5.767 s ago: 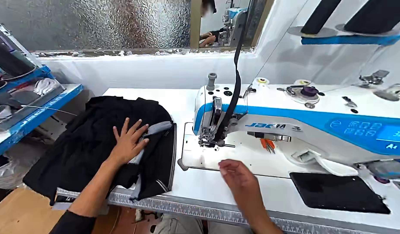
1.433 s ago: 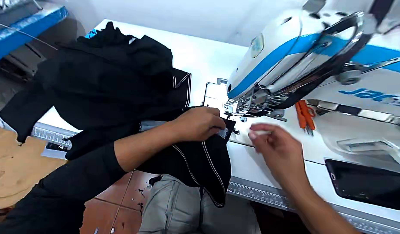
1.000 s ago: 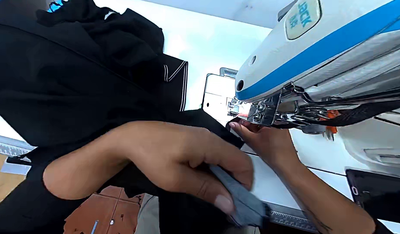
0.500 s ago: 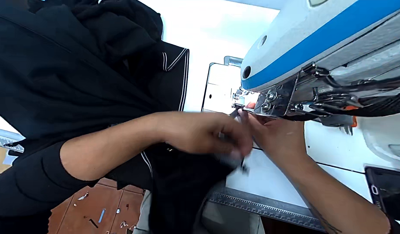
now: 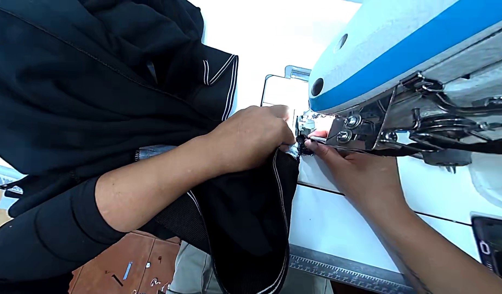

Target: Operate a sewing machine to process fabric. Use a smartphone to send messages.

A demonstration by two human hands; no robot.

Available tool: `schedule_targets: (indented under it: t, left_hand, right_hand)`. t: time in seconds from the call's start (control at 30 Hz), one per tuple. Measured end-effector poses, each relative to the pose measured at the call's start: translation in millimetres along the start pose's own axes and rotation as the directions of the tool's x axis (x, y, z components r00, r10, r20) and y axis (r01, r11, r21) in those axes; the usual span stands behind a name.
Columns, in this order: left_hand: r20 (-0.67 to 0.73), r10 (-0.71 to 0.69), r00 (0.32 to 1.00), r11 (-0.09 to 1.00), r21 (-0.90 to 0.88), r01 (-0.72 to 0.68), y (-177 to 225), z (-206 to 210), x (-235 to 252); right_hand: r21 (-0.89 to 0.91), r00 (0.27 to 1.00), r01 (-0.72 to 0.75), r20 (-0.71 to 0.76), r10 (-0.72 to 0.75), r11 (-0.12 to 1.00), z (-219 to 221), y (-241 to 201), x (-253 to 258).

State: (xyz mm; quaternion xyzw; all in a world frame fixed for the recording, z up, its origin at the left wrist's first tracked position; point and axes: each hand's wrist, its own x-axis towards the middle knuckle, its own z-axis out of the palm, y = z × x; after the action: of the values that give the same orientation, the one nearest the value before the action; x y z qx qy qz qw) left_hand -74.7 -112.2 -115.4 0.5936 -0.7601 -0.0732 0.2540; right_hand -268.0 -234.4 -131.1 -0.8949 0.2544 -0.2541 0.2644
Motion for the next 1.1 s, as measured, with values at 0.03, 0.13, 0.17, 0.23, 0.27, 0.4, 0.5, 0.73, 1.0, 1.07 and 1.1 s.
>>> schedule_targets:
  t: [0.03, 0.13, 0.17, 0.23, 0.27, 0.4, 0.5, 0.73, 1.0, 1.07, 1.1]
  left_hand:
    - [-0.008, -0.002, 1.0, 1.0, 0.001, 0.002, -0.2, 1.3, 0.5]
    - [-0.036, -0.028, 0.999, 1.0, 0.008, 0.029, -1.8, 3.4, 2.8]
    - [-0.038, -0.041, 0.998, 0.999, 0.006, 0.041, -2.7, 3.4, 4.0]
    - [-0.045, -0.053, 0.998, 0.999, -0.001, 0.053, -4.1, 4.2, 6.4]
    - [-0.051, -0.057, 0.997, 0.998, 0.001, 0.057, -4.8, 4.8, 7.7]
    - [-0.047, -0.097, 0.994, 0.995, 0.032, 0.098, -7.0, 3.2, 14.0]
    - [-0.057, -0.077, 0.995, 0.997, 0.021, 0.079, -7.6, 4.4, 13.3]
    - [-0.032, -0.043, 0.999, 0.999, -0.005, 0.043, -8.3, 2.9, 12.6]
    - [-0.018, -0.067, 0.998, 0.996, 0.064, 0.068, -7.2, 3.4, 14.1]
    - [-0.028, -0.066, 0.997, 0.995, 0.077, 0.068, -7.2, 3.4, 13.9]
    - [-0.034, -0.061, 0.998, 0.995, 0.075, 0.063, -7.3, 3.7, 13.6]
  right_hand:
    - [0.002, 1.0, -0.009, 0.009, 0.009, 1.0, -0.9, 1.0, -0.5]
    - [-0.001, 0.998, -0.022, 0.056, 0.022, 1.0, -5.8, 2.8, 1.2]
    - [0.02, 0.996, -0.035, 0.081, 0.034, 0.999, -7.8, 1.3, 1.7]
    - [0.122, 0.991, -0.093, 0.105, 0.08, 0.988, -9.5, -2.2, 3.9]
    - [0.17, 0.986, -0.142, 0.11, 0.124, 0.975, -9.9, -4.1, 4.8]
    - [0.147, 0.966, -0.212, 0.18, 0.184, 0.966, -12.2, 0.7, 10.3]
    - [0.167, 0.959, -0.201, 0.233, 0.159, 0.965, -14.6, 6.0, 11.7]
    - [0.108, 0.982, -0.124, 0.154, 0.106, 0.986, -10.8, -0.1, 8.3]
    - [-0.057, 0.979, -0.141, 0.14, 0.148, 0.988, -10.9, -9.0, 5.4]
    - [-0.129, 0.982, -0.139, 0.11, 0.153, 0.982, -8.3, -10.4, 4.3]
    - [-0.133, 0.983, -0.134, 0.106, 0.149, 0.982, -7.3, -11.2, 4.0]
